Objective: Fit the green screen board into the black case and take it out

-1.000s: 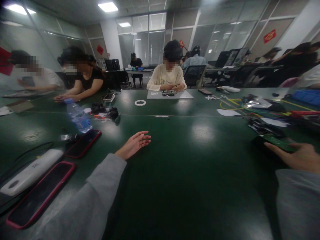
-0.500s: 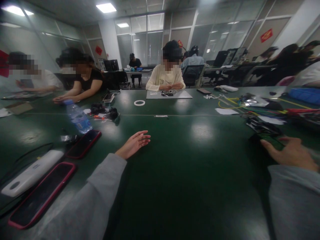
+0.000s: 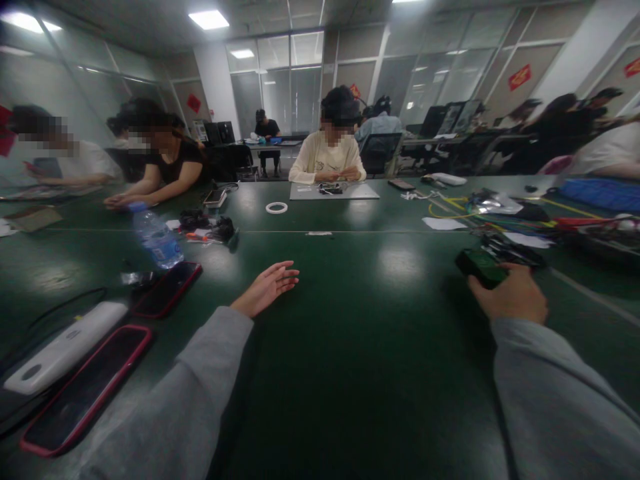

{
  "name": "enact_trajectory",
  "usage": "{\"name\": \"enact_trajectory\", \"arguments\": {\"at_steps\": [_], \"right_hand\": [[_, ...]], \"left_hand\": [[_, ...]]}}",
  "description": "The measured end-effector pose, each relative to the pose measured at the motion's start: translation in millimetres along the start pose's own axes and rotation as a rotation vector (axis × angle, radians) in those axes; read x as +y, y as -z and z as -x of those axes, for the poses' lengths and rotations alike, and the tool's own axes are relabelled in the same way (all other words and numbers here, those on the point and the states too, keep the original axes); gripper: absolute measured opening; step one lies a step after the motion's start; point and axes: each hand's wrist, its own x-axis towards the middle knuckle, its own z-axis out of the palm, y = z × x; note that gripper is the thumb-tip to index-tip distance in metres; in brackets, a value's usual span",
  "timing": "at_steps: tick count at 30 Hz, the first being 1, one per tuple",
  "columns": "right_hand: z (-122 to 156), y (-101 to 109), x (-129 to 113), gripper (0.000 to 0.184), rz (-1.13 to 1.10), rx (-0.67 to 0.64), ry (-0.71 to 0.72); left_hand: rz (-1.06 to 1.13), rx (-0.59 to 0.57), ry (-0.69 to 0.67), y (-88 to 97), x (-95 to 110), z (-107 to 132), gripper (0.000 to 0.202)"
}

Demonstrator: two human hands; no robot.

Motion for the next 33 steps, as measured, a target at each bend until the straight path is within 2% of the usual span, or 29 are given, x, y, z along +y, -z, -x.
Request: {"name": "enact_trajectory", "arguments": {"at_steps": [2, 5, 7, 9, 11, 14, 20, 26, 29, 33], "right_hand": [[32, 1, -67, 0.074, -0.035, -0.106, 0.065], [97, 8, -179, 0.056, -0.294, -0.174, 0.322], [140, 13, -243, 0.046, -0.403, -0.206, 0.464], [174, 17, -288, 0.043, -0.441, -0.231, 0.543], [196, 20, -314, 0.041, -0.482, -0.272, 0.645], [208, 21, -328, 0.037, -0.524, -0.303, 0.716], [204, 20, -325, 0.039, -0.560, -0.348, 0.687], [203, 22, -327, 0.043, -0.655, -0.395, 0.680], [202, 22, -327, 0.048, -0.748, -0.459, 0.595], [200, 12, -325, 0.045, -0.927, -0.581, 0.362]], "left_hand": [[0.006, 0.025, 0.005, -1.6, 0, 0, 0.034], [0.026, 0.089, 0.000, -3.6, 0, 2, 0.041], [0.041, 0.122, -0.018, -4.6, -1, 2, 0.051], [0.046, 0.134, -0.045, -5.4, -3, 3, 0.061], [0.051, 0.138, -0.081, -5.8, -5, 2, 0.068], [0.069, 0.169, -0.133, -5.2, -8, 0, 0.066], [0.097, 0.234, -0.080, -1.5, -7, -6, 0.045], [0.096, 0.228, -0.108, 2.2, -8, -8, 0.040], [0.100, 0.243, -0.129, 4.0, -8, -10, 0.040], [0.127, 0.210, -0.139, 5.5, -6, -10, 0.042]]}}
